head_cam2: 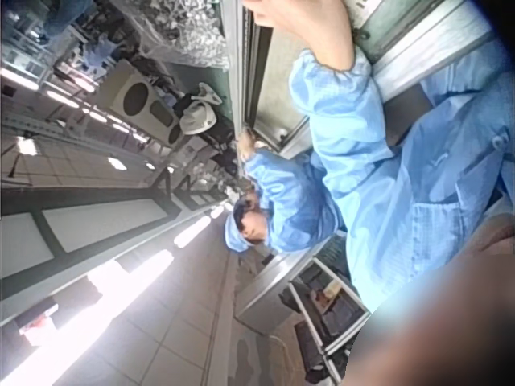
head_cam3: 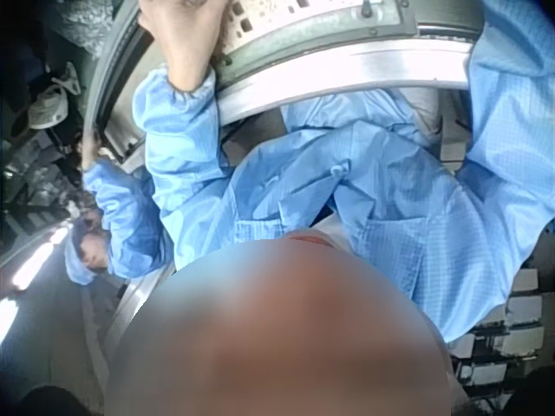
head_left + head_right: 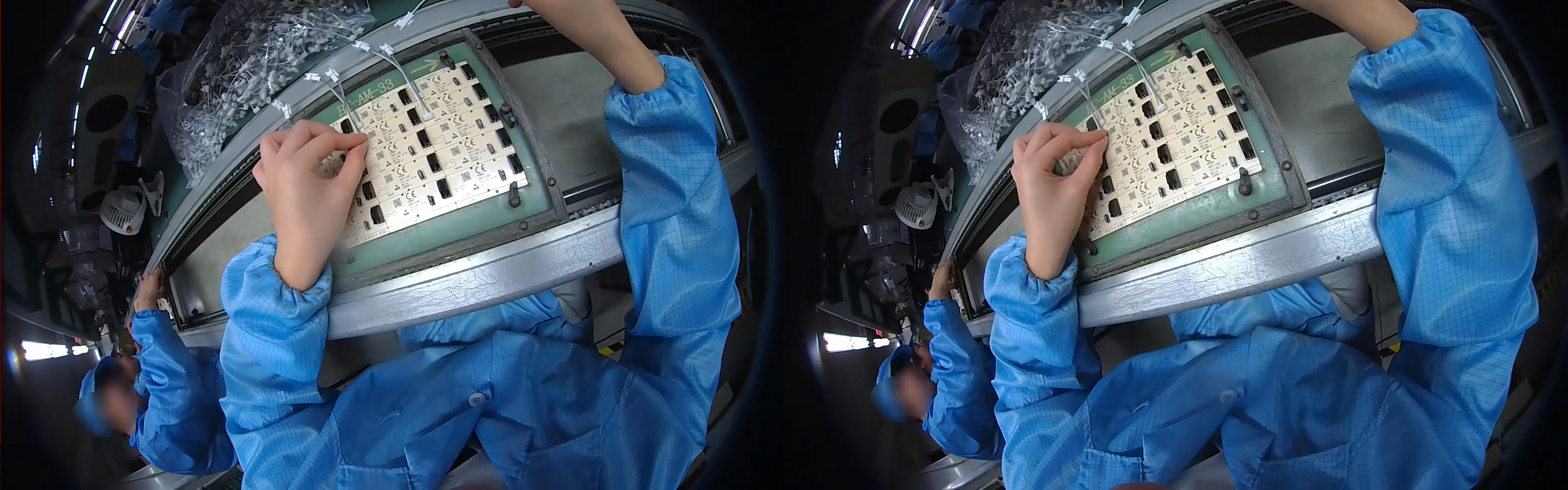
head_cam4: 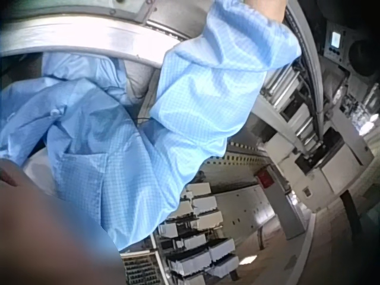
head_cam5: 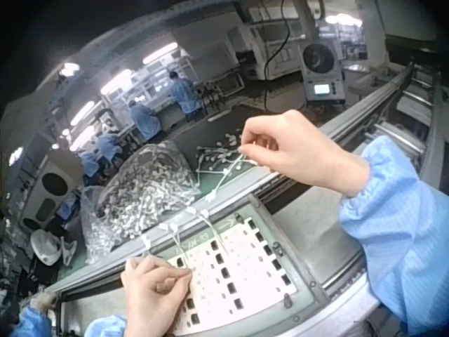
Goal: The recorder is manually assembling small components into a circuit board housing at a workstation.
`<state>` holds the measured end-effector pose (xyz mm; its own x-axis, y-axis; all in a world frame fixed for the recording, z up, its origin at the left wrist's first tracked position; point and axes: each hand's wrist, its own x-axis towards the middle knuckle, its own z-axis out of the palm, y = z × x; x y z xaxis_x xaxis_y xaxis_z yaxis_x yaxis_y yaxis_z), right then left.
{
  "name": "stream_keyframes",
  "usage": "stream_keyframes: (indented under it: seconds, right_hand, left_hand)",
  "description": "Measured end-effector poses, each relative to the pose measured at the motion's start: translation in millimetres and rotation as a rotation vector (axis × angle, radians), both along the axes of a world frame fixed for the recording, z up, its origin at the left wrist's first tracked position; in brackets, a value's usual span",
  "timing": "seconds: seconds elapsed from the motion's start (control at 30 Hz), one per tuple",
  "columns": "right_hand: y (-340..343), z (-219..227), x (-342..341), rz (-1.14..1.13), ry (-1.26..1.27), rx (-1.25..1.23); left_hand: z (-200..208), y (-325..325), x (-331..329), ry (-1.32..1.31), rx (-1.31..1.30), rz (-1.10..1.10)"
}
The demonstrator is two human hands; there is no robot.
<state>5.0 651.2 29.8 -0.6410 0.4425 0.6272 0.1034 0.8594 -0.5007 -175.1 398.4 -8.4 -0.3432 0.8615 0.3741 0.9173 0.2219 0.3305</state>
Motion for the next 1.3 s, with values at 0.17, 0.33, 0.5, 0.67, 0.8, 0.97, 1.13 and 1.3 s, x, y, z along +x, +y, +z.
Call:
stream_keyframes:
  seconds: [0.17,0.33,0.5,0.67,0.8,0.97,1.13,1.3]
  right_hand:
    - [-1,-1,5,-0.028,0.014,-0.008]
    - [-7,1,9,-0.008,0.026,-0.124]
    - [-5,1,10,-0.003,-0.004,-0.137]
    - [-5,3,12,-0.025,0.006,-0.227]
    - [-4,5,23,0.004,0.059,-0.240]
    - [-16,11,28,0.006,0.083,-0.195]
    - [-18,15,36,-0.024,0.111,-0.216]
    - [-15,12,35,-0.005,0.111,-0.246]
  left_hand:
    - [0,0,-2,-0.043,-0.010,-0.009]
    - [-3,0,-3,-0.103,0.005,-0.010]
    - [-1,2,-2,-0.114,0.009,-0.004]
    - [14,-1,-14,0.133,-0.053,-0.264]
    - [25,-1,-20,0.292,-0.141,-0.390]
    - [30,-8,-2,0.371,-0.162,-0.369]
    - [9,-12,2,0.281,-0.046,-0.185]
    - [16,7,6,0.288,-0.026,-0.124]
